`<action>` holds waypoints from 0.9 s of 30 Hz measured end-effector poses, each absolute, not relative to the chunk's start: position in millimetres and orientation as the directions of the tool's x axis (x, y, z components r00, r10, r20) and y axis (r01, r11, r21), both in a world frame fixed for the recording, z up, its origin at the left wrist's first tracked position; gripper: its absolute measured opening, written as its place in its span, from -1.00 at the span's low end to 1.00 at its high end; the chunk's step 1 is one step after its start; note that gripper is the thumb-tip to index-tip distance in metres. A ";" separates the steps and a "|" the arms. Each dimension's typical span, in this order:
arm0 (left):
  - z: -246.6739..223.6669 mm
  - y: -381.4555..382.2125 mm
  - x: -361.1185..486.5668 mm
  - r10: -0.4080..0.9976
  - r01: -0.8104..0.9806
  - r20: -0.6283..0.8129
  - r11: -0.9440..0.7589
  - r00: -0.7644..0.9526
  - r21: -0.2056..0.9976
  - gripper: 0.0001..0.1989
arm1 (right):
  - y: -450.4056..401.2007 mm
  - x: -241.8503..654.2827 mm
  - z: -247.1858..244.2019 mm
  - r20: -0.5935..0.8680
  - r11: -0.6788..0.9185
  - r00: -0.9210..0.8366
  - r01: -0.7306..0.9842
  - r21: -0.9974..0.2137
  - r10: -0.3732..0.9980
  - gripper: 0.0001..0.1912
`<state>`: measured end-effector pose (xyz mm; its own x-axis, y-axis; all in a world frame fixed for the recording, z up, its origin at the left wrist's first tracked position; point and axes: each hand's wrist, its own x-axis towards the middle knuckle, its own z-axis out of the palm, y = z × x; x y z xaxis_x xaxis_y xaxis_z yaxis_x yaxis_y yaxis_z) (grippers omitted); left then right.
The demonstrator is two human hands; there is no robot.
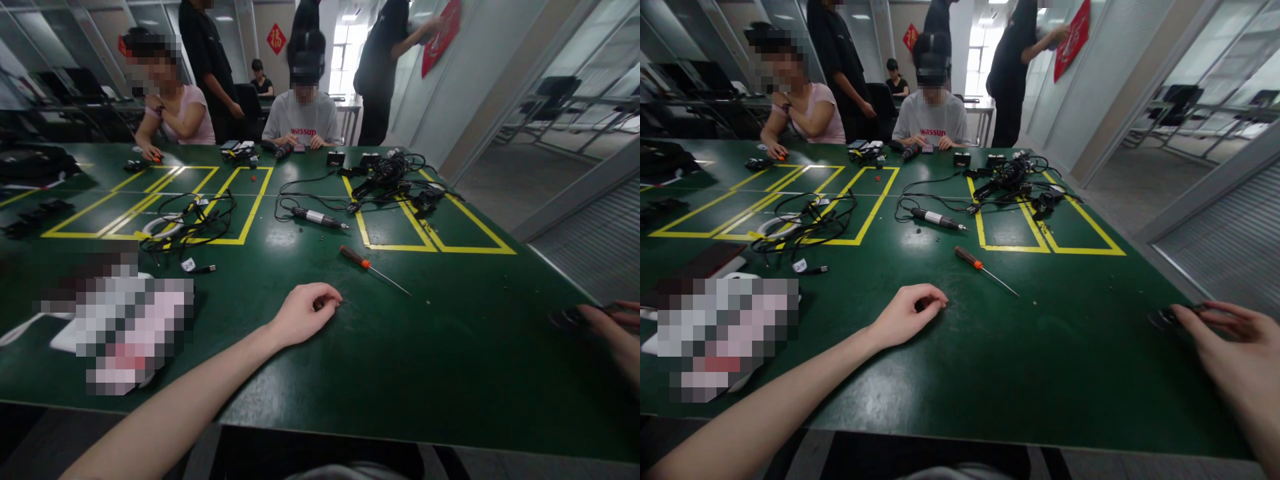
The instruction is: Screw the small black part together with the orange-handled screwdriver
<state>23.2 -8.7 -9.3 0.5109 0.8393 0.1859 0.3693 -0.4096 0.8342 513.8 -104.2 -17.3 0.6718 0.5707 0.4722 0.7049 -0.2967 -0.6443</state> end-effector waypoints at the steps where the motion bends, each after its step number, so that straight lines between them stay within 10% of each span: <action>1: -9.5 -8.7 23.1 0.839 0.369 0.186 -0.411 0.512 0.834 -0.81 | -104.7 510.9 -15.6 0.383 -0.369 0.773 0.596 -0.713 0.506 -0.47; 27: -8.2 -7.9 22.8 0.836 0.370 0.183 -0.412 0.518 0.833 -0.82 | -106.3 442.2 21.6 0.144 -0.438 0.863 0.382 -0.814 0.484 -0.52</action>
